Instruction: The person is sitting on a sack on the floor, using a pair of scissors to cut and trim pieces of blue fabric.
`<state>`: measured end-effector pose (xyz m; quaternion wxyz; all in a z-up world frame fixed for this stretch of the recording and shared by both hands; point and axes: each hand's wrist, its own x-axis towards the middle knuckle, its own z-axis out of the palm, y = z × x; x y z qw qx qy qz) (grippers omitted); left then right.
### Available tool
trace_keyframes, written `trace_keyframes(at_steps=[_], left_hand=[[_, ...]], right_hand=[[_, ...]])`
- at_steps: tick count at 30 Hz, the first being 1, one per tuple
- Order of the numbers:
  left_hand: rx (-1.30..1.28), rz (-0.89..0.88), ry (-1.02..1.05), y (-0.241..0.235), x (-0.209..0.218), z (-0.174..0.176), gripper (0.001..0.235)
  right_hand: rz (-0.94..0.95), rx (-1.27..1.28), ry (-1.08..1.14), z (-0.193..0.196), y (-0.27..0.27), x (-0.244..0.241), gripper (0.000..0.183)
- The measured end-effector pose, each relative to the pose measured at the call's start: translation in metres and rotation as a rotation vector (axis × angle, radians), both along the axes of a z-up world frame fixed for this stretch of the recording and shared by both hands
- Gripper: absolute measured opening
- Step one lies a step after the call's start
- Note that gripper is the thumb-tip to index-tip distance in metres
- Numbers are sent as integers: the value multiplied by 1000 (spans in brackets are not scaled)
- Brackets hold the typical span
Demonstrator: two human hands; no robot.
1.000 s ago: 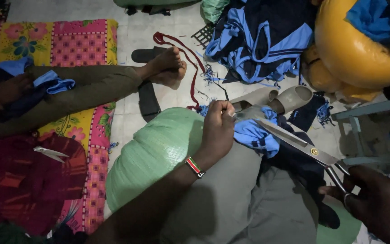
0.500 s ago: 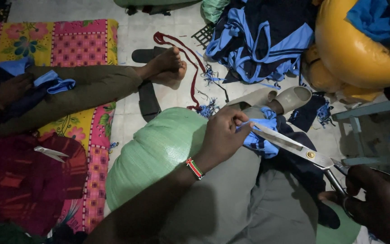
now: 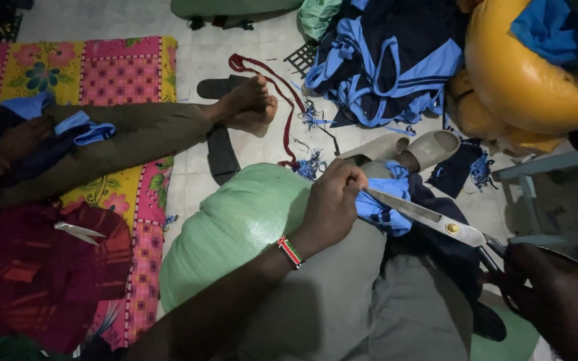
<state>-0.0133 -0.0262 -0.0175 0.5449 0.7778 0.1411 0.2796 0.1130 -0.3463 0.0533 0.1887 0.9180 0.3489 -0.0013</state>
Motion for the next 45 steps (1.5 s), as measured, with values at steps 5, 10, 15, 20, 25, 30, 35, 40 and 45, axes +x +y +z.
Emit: trace_keyframes(at_steps=[5,10,15,20,25,30,35,40,45], left_hand=[[-132,123,-27,2,0,1,17],[-212,250,15,5,-4,0,17],[-108,410,21,1,-13,24,47],[74,132,-243,-9,-25,50,23],[126,-78,-253,-23,-28,67,12],[172,-275,-190,-29,-21,67,14],[-451,-363,340,-25,13,41,28],[-1002,-287,452,-28,63,67,50],[-993,-66,435,-33,109,1,23]], right_hand=[[-140,24,24,16,24,-12,41],[-332,87,188,38,61,-22,46],[-659,658,575,64,129,-50,43],[-505,1282,848,13,154,-43,33],[-619,1397,882,-25,164,-34,32],[-649,1731,852,-36,168,-32,29],[-546,1811,681,-22,167,-30,31],[-581,1944,668,-42,177,-42,34],[-583,1870,661,-38,176,-50,29]])
